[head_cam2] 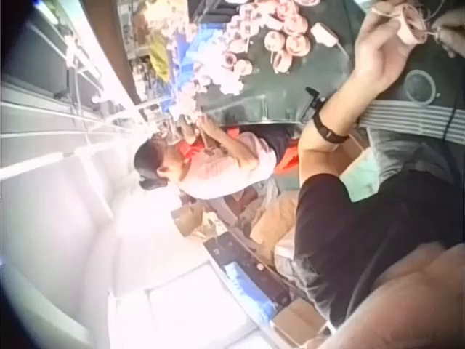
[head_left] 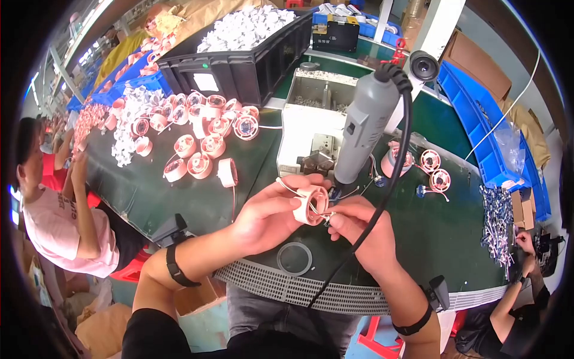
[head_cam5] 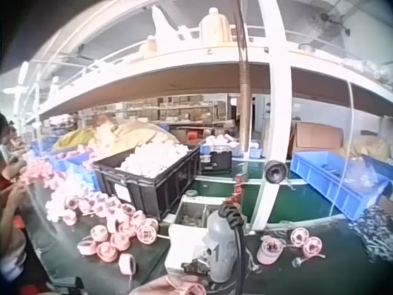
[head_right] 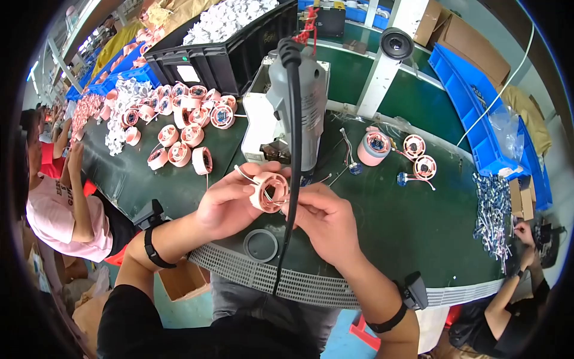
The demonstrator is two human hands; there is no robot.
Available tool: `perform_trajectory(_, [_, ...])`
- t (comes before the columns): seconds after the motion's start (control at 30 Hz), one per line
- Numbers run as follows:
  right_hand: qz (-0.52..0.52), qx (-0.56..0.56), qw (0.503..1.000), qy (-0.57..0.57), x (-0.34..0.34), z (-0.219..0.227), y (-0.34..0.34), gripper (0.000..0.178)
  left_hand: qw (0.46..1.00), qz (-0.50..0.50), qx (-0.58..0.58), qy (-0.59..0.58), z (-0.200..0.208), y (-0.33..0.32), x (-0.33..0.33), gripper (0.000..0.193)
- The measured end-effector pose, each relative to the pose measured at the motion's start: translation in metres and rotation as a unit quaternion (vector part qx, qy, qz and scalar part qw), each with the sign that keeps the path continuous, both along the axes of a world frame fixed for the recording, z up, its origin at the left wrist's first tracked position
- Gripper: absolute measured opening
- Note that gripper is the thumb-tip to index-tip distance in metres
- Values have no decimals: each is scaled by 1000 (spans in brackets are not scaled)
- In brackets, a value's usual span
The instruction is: Assembling internal parts of a small electronic device using an electric screwdriver and hand manipulation.
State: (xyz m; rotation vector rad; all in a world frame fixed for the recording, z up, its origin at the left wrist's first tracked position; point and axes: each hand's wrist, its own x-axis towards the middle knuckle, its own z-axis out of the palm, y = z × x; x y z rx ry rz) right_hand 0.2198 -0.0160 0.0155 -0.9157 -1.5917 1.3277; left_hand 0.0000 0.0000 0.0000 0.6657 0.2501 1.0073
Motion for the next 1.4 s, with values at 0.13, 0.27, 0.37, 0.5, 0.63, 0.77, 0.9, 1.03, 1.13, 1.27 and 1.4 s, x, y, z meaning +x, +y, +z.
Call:
perform_trajectory(0.13, [-73, -46, 990, 113, -16, 2, -5, 20, 999, -24, -20, -9, 1, -3, 3, 53])
perform_trajectory(0.27, [-113, -27, 987, 112, -24, -1, -7, 17, 999, -45, -6, -16, 1, -6, 7, 52])
perform_trajectory(0.37, [-118, 5, 992, 48, -23, -5, -9, 19, 999, -41, -14, -4, 2, -9, 10, 51])
perform_trajectory(0.5, [-152, 264, 944, -128, -18, -7, -5, 26, 999, -26, 26, -4, 2, -13, 15, 53])
perform_trajectory(0.63, [-176, 100, 978, 44, -33, -4, -7, 30, 991, 16, 120, 49, -7, -17, 23, 55])
perform_trajectory(0.77, [-113, 4, 988, 106, -26, -11, -2, 29, 971, 5, 150, 188, 0, -13, 19, 57])
perform_trajectory(0.9, [-158, 68, 985, 17, -24, -13, 2, 20, 950, -33, 96, 296, 9, -3, 2, 49])
perform_trajectory(1.03, [-316, 263, 910, -48, -24, -7, 18, 62, 944, 39, 88, 315, 1, 4, 4, 40])
perform_trajectory(1.13, [-286, 312, 905, -42, -36, 15, 47, 70, 938, 35, 72, 337, -6, 9, 0, 38])
perform_trajectory(1.27, [-214, 281, 932, 82, -55, 31, 62, 68, 931, 20, 34, 362, -14, 15, -3, 35])
perform_trajectory(1.4, [-207, 281, 912, 215, -72, 61, 74, 53, 932, 6, -3, 363, -11, 20, -1, 30])
